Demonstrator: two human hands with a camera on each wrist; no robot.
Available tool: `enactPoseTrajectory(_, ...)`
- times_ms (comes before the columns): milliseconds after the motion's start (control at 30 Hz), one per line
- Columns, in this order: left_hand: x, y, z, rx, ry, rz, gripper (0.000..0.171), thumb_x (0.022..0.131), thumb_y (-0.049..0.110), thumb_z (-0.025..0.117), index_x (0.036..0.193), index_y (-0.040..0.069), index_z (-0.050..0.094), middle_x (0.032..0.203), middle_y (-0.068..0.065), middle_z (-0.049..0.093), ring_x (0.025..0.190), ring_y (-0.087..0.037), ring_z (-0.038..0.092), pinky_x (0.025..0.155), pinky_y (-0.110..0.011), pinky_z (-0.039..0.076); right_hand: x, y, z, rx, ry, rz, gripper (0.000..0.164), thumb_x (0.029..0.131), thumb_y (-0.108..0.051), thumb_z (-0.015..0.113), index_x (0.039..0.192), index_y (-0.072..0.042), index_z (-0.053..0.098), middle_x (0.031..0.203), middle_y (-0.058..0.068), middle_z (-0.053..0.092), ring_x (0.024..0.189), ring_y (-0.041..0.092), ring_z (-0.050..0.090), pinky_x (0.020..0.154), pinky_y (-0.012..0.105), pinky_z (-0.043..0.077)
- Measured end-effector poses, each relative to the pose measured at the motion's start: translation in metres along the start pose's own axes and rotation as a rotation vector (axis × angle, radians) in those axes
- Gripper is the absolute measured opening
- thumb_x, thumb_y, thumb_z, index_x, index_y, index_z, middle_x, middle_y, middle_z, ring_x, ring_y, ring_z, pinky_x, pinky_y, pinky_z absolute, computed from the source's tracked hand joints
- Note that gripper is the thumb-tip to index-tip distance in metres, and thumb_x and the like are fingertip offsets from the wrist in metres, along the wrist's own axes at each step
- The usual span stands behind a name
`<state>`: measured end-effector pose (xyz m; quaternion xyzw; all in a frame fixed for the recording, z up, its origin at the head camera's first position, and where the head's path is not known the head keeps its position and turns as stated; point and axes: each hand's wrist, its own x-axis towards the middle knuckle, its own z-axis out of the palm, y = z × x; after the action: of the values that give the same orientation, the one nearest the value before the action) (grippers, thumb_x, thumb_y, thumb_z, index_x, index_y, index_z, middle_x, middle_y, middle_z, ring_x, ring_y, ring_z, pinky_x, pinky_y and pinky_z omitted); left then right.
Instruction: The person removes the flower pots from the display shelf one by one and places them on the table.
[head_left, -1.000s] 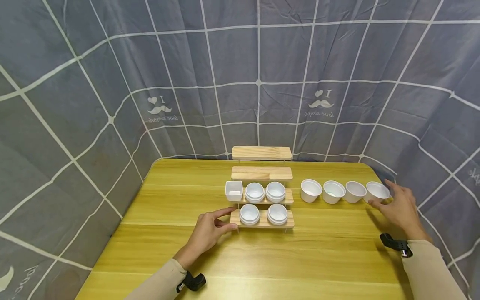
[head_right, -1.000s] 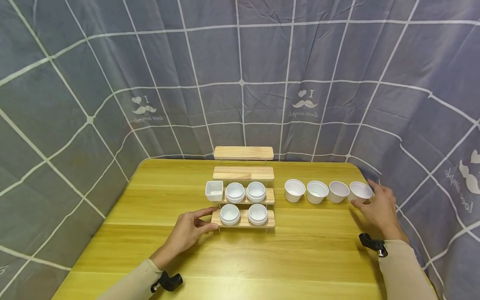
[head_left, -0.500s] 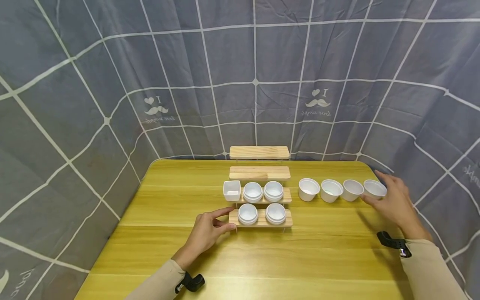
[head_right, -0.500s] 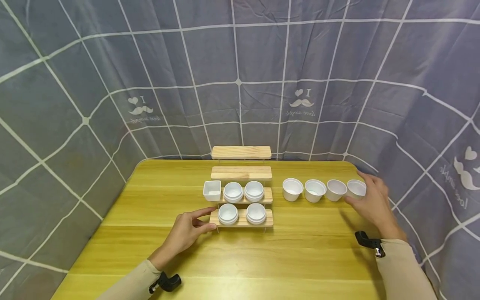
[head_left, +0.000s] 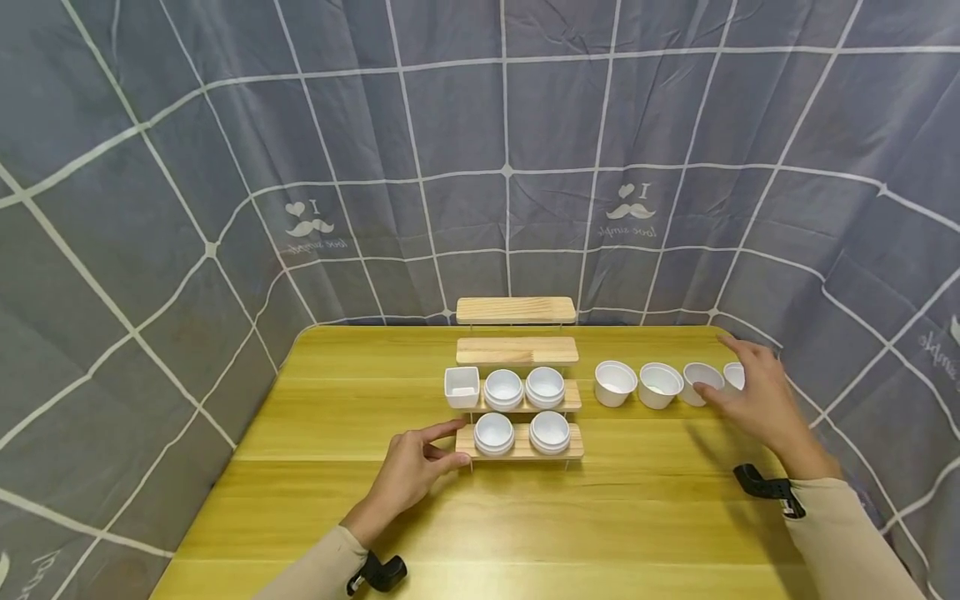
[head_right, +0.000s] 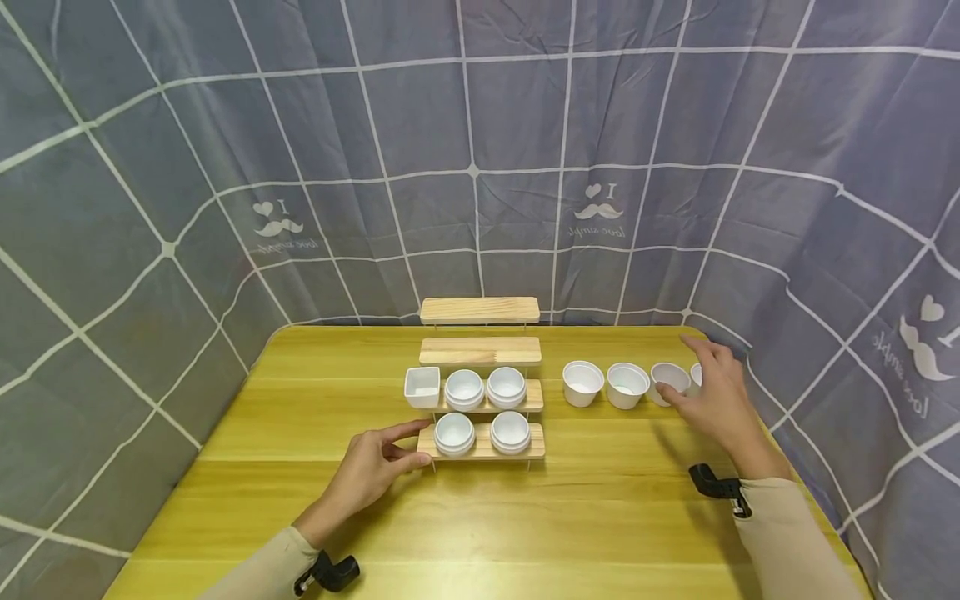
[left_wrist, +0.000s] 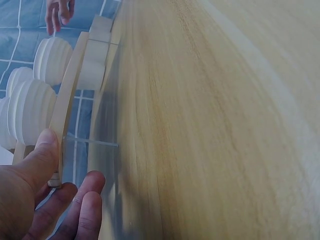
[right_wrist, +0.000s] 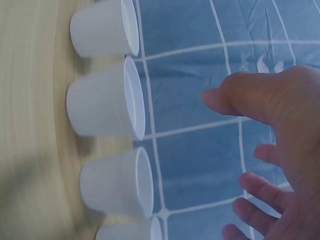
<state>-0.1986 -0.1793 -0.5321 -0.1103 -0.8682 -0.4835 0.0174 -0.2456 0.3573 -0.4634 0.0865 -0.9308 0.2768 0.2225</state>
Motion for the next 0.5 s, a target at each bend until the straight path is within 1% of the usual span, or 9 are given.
enactPoseTrajectory(100, 0.0, 0.0, 0.0, 0.0, 0.001, 0.012, 0.055, 0.096, 0.024, 0.098, 0.148, 0.018, 0.082, 0.145, -0.016, 0.083, 0.089, -0.017, 0.089, 0.062, -0.023, 0.058, 0.001, -0.009, 0.004, -0.007, 0.001, -0.018, 0.089, 0.091, -0.01, 0.096, 0.166, 0.009, 0.052, 0.159, 0.051, 0.048, 0.142, 0.071, 0.046, 0.107, 0.086, 0.039)
enactPoseTrajectory(167, 0.001, -0.001, 0.0, 0.001, -0.001, 0.008, 0.055, 0.096, 0.024, 0.098, 0.148, 0.018, 0.082, 0.145, -0.016, 0.083, 0.089, -0.017, 0.089, 0.062, -0.022, 0.057, 0.001, -0.015, 0.006, -0.003, -0.004, -0.027, 0.088, 0.092, -0.01, 0.097, 0.166, 0.009, 0.053, 0.159, 0.049, 0.049, 0.141, 0.07, 0.047, 0.106, 0.085, 0.04)
enactPoseTrajectory(367, 0.002, -0.001, 0.0, 0.007, -0.003, 0.013, 0.054, 0.097, 0.024, 0.097, 0.148, 0.017, 0.082, 0.145, -0.018, 0.083, 0.089, -0.016, 0.089, 0.06, -0.023, 0.055, 0.0, -0.03, 0.016, 0.051, -0.005, -0.067, 0.085, 0.094, -0.008, 0.096, 0.166, 0.008, 0.054, 0.159, 0.043, 0.052, 0.145, 0.066, 0.049, 0.109, 0.084, 0.041)
enactPoseTrajectory(500, 0.002, -0.001, 0.001, 0.012, 0.0, 0.011, 0.054, 0.096, 0.024, 0.098, 0.148, 0.018, 0.083, 0.145, -0.018, 0.082, 0.088, -0.014, 0.088, 0.059, -0.023, 0.055, -0.001, -0.039, 0.023, 0.051, -0.005, -0.105, 0.084, 0.094, -0.009, 0.096, 0.166, 0.005, 0.055, 0.157, 0.041, 0.054, 0.143, 0.062, 0.052, 0.108, 0.083, 0.044)
